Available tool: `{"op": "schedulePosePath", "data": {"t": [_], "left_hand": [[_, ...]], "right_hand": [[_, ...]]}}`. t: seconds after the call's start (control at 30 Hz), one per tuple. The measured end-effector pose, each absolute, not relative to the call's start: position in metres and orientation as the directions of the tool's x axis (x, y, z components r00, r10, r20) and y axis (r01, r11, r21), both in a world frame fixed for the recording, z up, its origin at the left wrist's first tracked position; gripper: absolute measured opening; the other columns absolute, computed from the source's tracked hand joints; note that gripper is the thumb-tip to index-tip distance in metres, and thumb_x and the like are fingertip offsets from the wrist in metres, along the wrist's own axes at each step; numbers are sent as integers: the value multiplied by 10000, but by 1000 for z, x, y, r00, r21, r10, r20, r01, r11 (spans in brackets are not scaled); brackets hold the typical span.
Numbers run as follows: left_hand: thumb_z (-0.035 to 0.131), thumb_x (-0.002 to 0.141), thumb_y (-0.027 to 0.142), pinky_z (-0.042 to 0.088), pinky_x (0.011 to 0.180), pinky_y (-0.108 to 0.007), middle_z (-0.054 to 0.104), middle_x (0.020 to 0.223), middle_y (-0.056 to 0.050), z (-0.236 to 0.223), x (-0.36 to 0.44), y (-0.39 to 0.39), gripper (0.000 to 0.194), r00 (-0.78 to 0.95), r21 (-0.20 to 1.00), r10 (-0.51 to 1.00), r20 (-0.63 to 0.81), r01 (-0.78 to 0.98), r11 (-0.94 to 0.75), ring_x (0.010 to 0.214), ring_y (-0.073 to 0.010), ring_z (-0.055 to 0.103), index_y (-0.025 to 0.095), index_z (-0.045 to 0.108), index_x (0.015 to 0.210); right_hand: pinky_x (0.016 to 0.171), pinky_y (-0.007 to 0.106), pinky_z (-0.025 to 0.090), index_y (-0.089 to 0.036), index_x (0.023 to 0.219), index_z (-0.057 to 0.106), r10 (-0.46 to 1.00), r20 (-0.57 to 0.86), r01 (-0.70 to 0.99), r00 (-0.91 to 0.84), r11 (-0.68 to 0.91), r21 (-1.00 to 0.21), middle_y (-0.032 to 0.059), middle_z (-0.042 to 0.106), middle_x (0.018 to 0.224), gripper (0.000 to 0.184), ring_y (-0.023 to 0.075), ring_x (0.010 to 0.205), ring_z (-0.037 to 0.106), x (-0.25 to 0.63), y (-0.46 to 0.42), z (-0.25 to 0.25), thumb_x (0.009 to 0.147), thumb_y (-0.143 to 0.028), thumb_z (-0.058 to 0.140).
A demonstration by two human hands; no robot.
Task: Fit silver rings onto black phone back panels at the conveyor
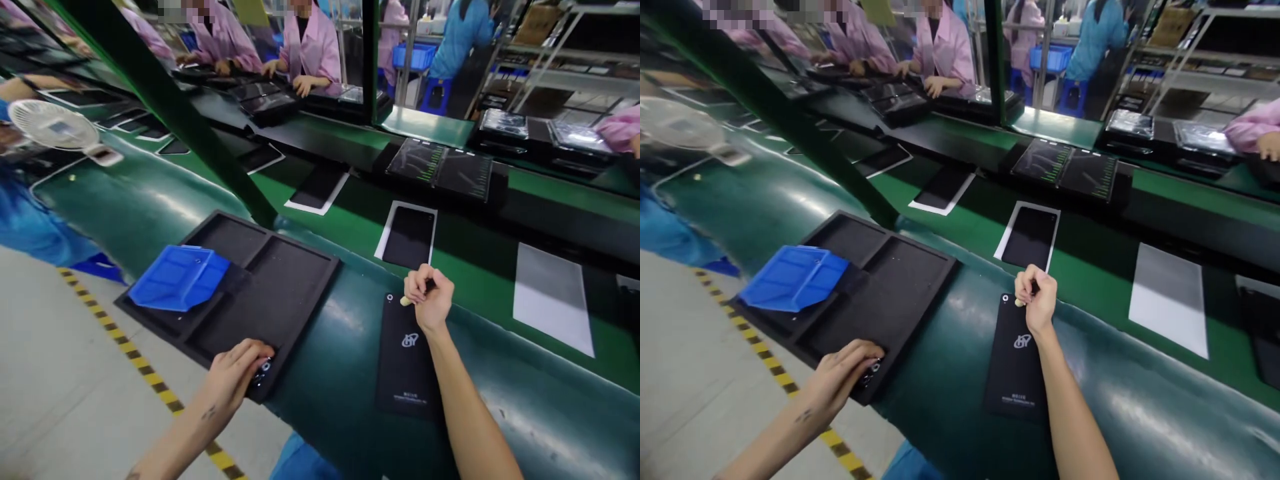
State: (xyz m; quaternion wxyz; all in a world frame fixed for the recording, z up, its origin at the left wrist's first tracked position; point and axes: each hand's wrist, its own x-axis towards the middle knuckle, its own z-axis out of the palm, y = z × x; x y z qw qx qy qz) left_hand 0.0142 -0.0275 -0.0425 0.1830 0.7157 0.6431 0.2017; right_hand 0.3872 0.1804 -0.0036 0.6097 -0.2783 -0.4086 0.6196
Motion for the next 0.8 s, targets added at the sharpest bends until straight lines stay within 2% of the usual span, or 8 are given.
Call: {"op": "schedulePosePath", "data": {"t": [0.17, 0.27, 0.47, 0.63, 0.8], "left_hand": [[391, 1155, 338, 490, 774, -320, 756, 1131, -67, -36, 14, -28, 318, 85, 484, 993, 78, 868, -112, 965, -221, 746, 256, 696, 1123], [429, 1152, 388, 486, 812, -345, 771, 1147, -69, -34, 12, -31, 295, 50, 451, 996, 76, 889, -80, 1018, -248, 741, 259, 694, 1146], [458, 1141, 493, 542, 856, -376, 787, 1132, -71, -25, 20, -31, 332, -73, 463, 994, 87, 886, 24, 939, -265, 727, 258, 687, 1185], [487, 1139, 440, 593, 889, -349, 741, 1195, -99, -6, 63, -17, 258, -58, 624, 995, 80, 782, -4, 1041, -253, 726, 250, 662, 1142], [454, 1150, 301, 591, 929, -354, 685, 1182, -112, 3, 142, -10, 175, 136, 834, 991, 0, 546, -75, 1065, -233, 701, 263, 624, 1159]], "right_hand": [[427, 268, 137, -251, 619, 439, 958, 243, -551, -154, 121, -826, -56, 292, 504, 509, 116, 446, 214, 369, 182, -6, 1020, -533, 578], [434, 272, 136, -244, 606, 434, 948, 242, -518, -205, 105, -849, -54, 301, 502, 536, 107, 442, 219, 363, 185, -8, 1019, -551, 587], [462, 281, 170, -250, 594, 396, 942, 227, -440, -247, 99, -892, -54, 290, 502, 608, 110, 452, 242, 358, 183, -8, 1005, -656, 585], [474, 298, 165, -254, 595, 386, 915, 250, -413, -317, 104, -905, -48, 299, 504, 611, 120, 454, 253, 353, 181, -9, 1038, -641, 552], [509, 318, 175, -255, 614, 388, 890, 263, -295, -373, 155, -943, -34, 313, 527, 636, 135, 480, 260, 355, 177, -14, 1062, -696, 482]]}}
